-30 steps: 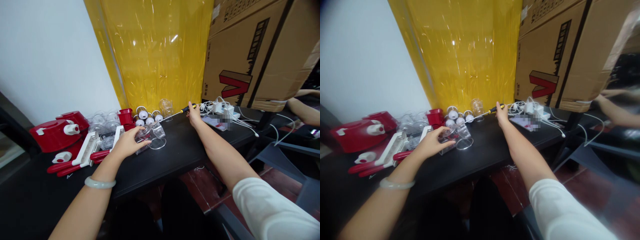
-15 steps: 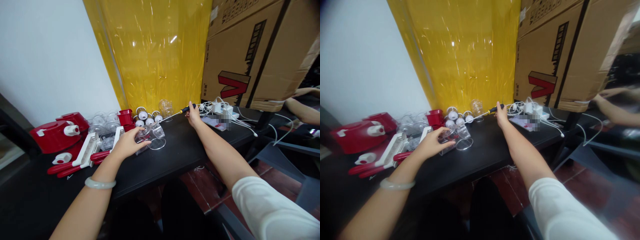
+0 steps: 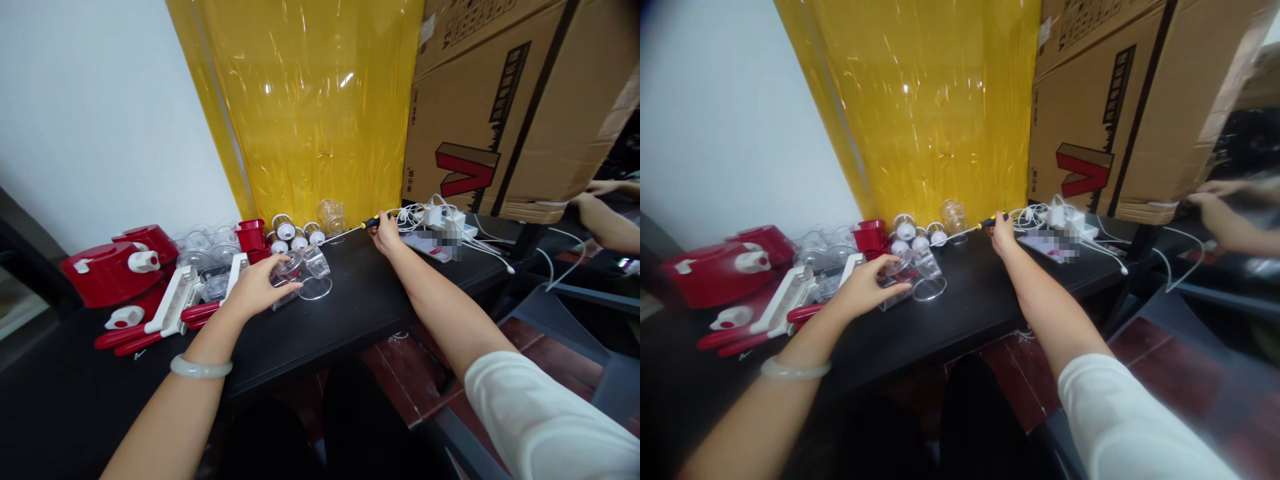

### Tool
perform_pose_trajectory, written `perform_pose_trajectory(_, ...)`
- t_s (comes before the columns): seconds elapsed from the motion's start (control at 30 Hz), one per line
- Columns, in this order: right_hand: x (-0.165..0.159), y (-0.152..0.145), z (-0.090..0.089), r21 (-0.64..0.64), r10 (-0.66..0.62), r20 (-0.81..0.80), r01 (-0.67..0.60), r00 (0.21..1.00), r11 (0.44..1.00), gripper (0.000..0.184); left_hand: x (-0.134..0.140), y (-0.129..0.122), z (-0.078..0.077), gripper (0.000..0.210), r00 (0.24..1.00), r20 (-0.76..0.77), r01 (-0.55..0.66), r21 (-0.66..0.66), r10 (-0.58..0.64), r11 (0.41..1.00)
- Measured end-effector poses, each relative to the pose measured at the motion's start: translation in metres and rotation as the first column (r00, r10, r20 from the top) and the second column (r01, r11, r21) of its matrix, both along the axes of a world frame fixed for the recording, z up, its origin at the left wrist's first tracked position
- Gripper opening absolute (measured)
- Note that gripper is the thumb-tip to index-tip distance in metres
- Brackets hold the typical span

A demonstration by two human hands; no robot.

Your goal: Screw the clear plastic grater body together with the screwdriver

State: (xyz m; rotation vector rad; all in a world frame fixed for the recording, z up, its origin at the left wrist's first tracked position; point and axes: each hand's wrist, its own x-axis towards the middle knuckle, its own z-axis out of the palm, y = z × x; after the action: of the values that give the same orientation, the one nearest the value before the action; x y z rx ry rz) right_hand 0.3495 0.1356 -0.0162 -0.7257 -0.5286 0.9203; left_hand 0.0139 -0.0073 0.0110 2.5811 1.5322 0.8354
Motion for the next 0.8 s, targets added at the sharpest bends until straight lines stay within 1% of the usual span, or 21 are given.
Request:
perform_pose_trajectory(0.1,0.001,0.000,0.001,-0.005,-0.011,0.000,0.011,1.000,1.000,0.030,0.000,-0.001,0.000,0.069,1.000,-0.001,0.001,0.006,-0.001,1.000)
perform_pose_trajectory(0.2,0.001,-0.002,0.003,0.001,-0.036,-0.012,0.036,0.999,0.999,0.021,0.000,-0.001,0.001,0.067,1.000,0.010,0.021,0.030,-0.021,0.999)
perform_pose_trajectory(0.27,0.001,-0.002,0.005,0.021,-0.026,-0.015,0.026,1.000,0.999,0.018,-0.001,0.000,0.001,0.067,0.999,0.022,0.037,0.051,-0.039,0.998)
perform_pose_trajectory(0.33,0.001,-0.002,0.006,0.032,-0.013,-0.011,0.013,1.000,0.999,0.018,-0.002,0.001,0.001,0.067,0.998,0.036,0.047,0.066,-0.049,0.997)
perform_pose_trajectory(0.43,0.001,-0.002,0.006,0.017,-0.036,-0.009,0.037,0.999,0.999,0.022,-0.003,0.003,0.000,0.068,0.997,0.058,0.046,0.065,-0.050,0.997)
perform_pose_trajectory(0.5,0.001,-0.002,0.005,0.006,-0.059,-0.012,0.059,0.998,0.998,0.020,-0.004,0.003,-0.001,0.068,0.997,0.064,0.047,0.058,-0.050,0.997)
perform_pose_trajectory(0.63,0.002,0.001,0.003,0.005,-0.060,0.002,0.060,0.998,0.998,0.017,-0.003,0.003,-0.001,0.067,0.996,0.068,0.047,0.059,-0.051,0.997)
perform_pose_trajectory(0.8,0.016,0.007,-0.002,0.005,-0.168,-0.024,0.168,0.986,0.986,0.024,-0.003,0.002,0.000,0.066,0.997,0.057,0.040,0.054,-0.044,0.998)
